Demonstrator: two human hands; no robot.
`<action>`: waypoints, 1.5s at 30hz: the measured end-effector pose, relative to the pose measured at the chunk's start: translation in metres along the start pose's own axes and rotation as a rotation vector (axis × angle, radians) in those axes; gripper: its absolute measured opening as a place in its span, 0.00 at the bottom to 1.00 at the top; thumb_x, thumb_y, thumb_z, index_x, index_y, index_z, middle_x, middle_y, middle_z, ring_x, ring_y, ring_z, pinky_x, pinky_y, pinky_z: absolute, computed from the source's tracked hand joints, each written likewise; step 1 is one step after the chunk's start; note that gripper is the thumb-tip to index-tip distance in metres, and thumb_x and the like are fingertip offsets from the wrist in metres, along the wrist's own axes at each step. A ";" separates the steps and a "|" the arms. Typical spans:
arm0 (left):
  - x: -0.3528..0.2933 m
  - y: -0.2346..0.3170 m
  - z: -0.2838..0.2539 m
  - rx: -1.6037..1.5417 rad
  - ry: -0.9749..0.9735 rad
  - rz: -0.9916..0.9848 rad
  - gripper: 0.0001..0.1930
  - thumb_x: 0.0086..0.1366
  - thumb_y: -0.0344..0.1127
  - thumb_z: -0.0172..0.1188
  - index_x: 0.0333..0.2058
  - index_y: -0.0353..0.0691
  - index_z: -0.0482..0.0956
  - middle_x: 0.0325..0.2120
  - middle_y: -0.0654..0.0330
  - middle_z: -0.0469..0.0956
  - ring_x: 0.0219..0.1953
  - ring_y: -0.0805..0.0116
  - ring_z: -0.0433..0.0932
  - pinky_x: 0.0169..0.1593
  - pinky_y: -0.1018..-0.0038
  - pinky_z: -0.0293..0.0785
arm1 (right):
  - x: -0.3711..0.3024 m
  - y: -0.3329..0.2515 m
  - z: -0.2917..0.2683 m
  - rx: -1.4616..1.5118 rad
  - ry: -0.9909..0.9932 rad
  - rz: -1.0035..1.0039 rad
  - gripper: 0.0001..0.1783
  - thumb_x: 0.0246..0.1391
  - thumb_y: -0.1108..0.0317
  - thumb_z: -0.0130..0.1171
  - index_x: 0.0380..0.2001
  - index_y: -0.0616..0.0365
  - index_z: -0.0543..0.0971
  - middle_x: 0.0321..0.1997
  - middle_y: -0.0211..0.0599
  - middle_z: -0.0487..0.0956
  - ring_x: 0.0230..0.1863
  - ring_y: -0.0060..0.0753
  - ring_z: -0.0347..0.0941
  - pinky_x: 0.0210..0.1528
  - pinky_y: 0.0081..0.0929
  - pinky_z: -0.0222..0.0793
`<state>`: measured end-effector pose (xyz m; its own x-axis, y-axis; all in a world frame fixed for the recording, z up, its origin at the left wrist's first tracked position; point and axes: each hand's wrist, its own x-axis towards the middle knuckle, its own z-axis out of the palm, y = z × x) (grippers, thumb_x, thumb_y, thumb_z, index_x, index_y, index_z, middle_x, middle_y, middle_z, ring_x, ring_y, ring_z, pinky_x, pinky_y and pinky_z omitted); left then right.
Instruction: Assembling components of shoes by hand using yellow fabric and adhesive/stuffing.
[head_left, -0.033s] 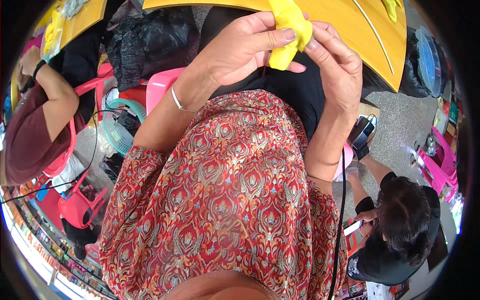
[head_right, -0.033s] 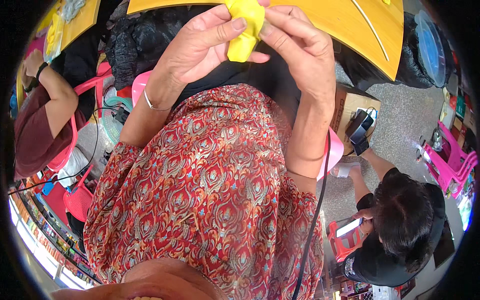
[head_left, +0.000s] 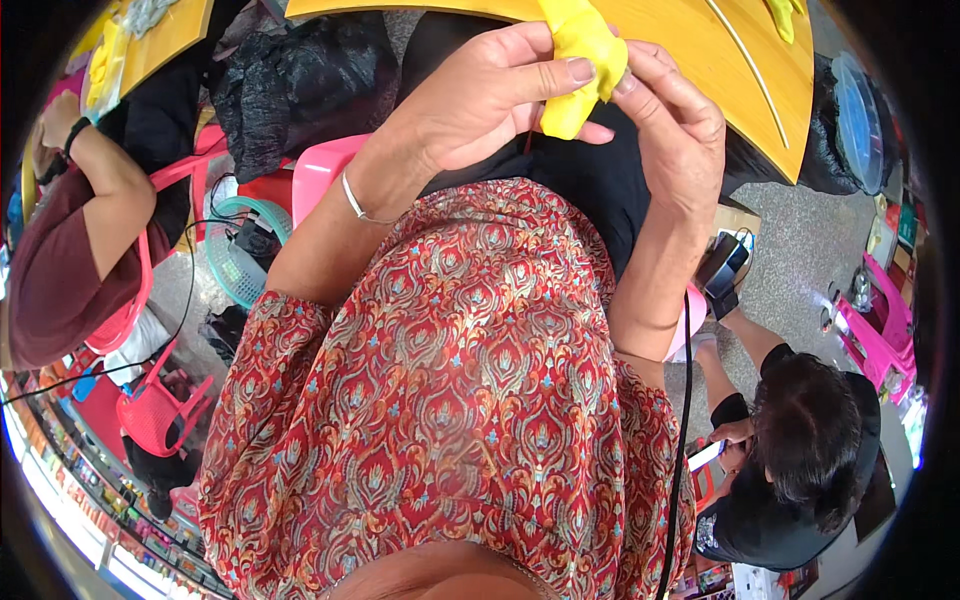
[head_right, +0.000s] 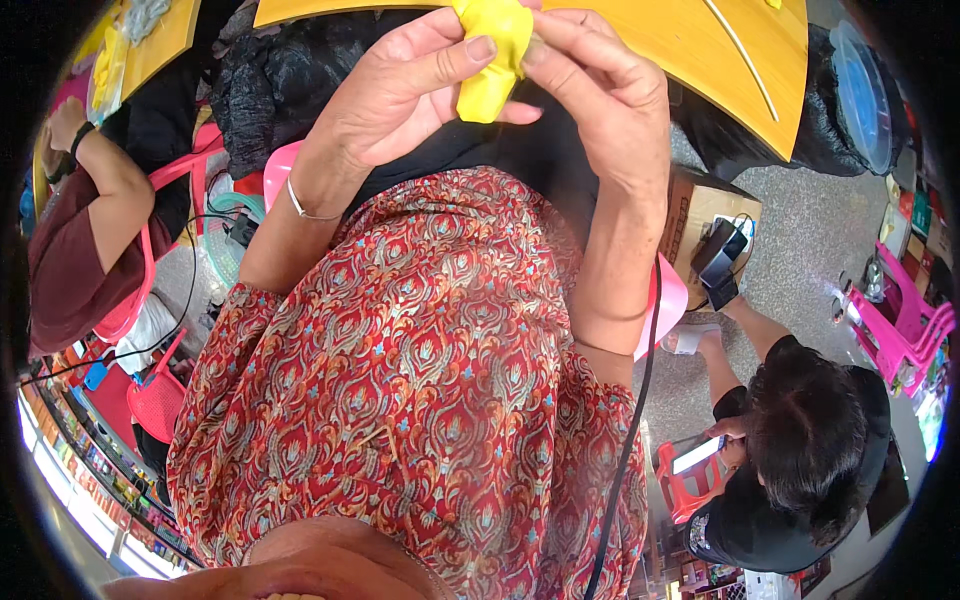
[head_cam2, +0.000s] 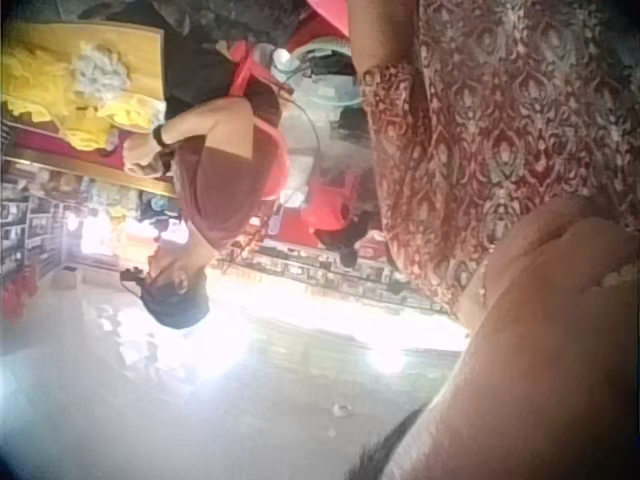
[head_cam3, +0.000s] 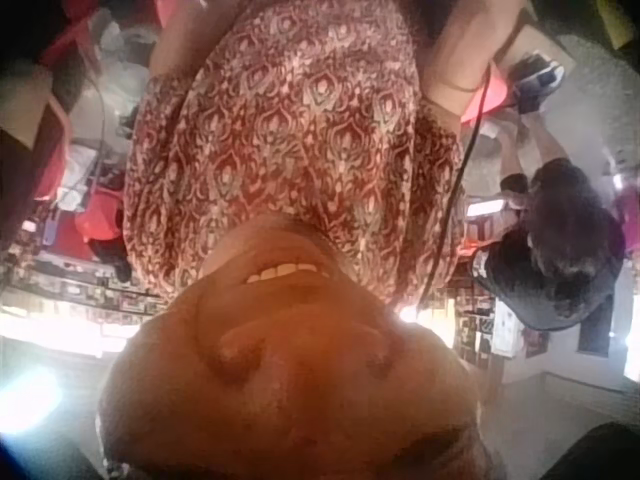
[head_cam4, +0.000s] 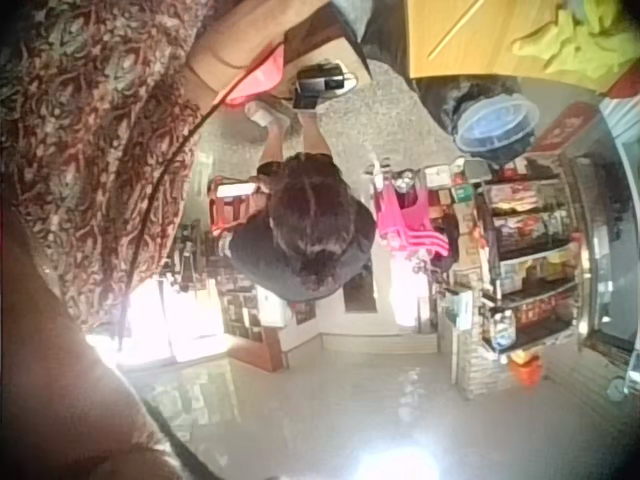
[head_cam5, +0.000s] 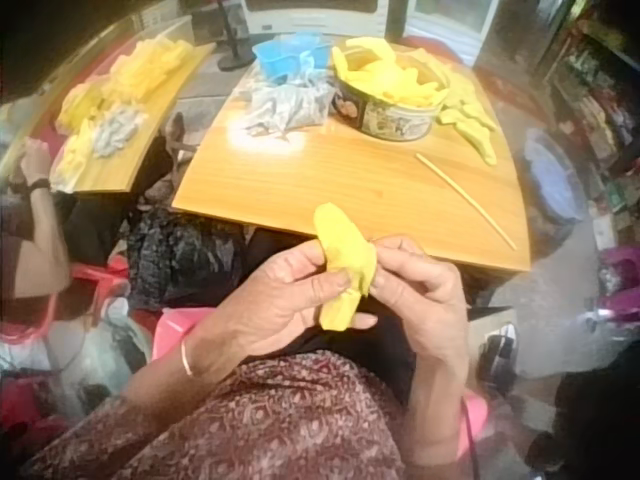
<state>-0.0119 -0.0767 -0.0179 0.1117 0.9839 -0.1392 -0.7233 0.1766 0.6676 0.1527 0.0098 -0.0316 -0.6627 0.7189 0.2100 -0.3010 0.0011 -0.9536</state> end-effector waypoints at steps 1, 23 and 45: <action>0.000 0.000 -0.002 -0.002 0.002 -0.001 0.17 0.67 0.30 0.53 0.53 0.31 0.68 0.45 0.56 0.73 0.48 0.67 0.75 0.50 0.60 0.78 | -0.001 0.003 0.001 0.000 0.000 0.003 0.15 0.55 0.78 0.57 0.46 0.68 0.78 0.49 0.40 0.74 0.48 0.27 0.71 0.49 0.21 0.70; -0.008 0.009 -0.009 0.100 0.159 0.028 0.23 0.69 0.42 0.51 0.55 0.31 0.64 0.49 0.50 0.71 0.48 0.57 0.76 0.45 0.61 0.80 | 0.006 0.014 0.025 -0.090 0.378 -0.015 0.08 0.53 0.75 0.62 0.37 0.65 0.79 0.29 0.28 0.78 0.31 0.16 0.73 0.36 0.16 0.73; -0.006 -0.004 -0.005 0.067 0.230 0.375 0.17 0.69 0.37 0.51 0.52 0.34 0.70 0.50 0.51 0.73 0.51 0.63 0.74 0.56 0.64 0.71 | 0.013 -0.006 0.047 -0.769 0.168 -0.408 0.22 0.34 0.68 0.74 0.38 0.57 0.82 0.38 0.37 0.75 0.39 0.33 0.73 0.40 0.26 0.71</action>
<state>-0.0137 -0.0835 -0.0234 -0.3100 0.9502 -0.0319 -0.6380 -0.1831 0.7479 0.1135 -0.0136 -0.0124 -0.4766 0.6527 0.5890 0.0920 0.7033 -0.7049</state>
